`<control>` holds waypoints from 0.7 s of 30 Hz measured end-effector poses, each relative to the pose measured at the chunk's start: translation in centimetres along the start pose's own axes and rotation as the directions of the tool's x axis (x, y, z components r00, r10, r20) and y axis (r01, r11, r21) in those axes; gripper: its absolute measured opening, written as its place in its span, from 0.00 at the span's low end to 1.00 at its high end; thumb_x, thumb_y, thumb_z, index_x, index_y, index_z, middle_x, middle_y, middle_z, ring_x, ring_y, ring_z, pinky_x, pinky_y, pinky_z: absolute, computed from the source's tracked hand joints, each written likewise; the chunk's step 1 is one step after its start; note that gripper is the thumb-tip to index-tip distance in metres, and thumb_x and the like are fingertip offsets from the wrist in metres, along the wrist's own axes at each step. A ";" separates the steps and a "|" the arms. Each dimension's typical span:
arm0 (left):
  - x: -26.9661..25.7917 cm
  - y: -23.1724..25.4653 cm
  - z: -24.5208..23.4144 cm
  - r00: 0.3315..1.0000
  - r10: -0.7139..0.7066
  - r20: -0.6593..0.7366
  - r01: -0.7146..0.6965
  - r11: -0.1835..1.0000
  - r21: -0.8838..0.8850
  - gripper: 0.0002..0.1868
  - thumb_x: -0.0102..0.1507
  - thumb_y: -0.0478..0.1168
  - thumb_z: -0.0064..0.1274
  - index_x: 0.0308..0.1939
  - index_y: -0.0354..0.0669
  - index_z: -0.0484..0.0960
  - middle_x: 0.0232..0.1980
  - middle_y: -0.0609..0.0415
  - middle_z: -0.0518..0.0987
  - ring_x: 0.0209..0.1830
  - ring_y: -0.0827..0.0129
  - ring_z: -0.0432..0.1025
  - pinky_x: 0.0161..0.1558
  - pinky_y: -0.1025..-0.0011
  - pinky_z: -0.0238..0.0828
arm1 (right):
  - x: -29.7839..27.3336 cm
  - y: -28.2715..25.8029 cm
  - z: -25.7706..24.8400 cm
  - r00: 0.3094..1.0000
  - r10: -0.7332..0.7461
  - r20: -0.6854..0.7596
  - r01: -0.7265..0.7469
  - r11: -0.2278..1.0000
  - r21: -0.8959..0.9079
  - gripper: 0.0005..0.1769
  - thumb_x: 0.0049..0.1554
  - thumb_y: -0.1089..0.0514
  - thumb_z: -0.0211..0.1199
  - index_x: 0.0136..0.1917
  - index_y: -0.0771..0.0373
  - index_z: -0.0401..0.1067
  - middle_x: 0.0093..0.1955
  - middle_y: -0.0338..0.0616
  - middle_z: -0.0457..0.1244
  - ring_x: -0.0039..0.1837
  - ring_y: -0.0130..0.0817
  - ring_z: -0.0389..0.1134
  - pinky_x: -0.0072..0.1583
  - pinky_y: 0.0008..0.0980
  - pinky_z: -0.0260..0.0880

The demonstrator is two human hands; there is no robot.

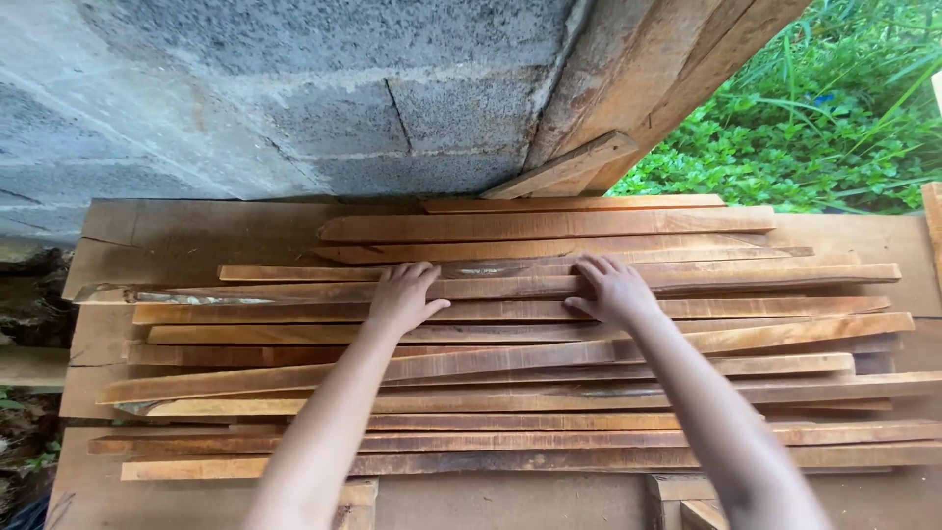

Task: The person arranges and stacks long, thin wooden planks on a wooden workbench. They pick up individual planks from a pile and place them carefully onto a growing stack, aligning them with the existing wood.

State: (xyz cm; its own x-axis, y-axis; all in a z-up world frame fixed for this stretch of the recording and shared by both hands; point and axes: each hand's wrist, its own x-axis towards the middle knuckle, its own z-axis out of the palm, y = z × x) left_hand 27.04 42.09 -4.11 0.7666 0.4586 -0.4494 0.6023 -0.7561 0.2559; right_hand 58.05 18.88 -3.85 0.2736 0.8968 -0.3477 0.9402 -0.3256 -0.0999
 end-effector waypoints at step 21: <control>-7.3 1.5 10.0 0.983 0.015 0.181 -0.058 0.970 0.236 0.55 0.42 0.67 0.62 0.67 0.47 0.64 0.66 0.50 0.73 0.65 0.53 0.71 0.62 0.47 0.65 | -11.5 -3.7 3.0 0.998 -0.066 0.025 0.070 0.970 -0.232 0.54 0.34 0.21 0.68 0.67 0.48 0.62 0.62 0.35 0.63 0.68 0.38 0.64 0.66 0.40 0.63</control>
State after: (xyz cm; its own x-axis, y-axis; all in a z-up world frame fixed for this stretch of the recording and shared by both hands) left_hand 20.16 32.93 -9.00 0.7224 0.3555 -0.5931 0.4876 -0.8701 0.0723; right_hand 50.81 8.83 -2.30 0.2058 0.9086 -0.3634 0.9784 -0.1835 0.0953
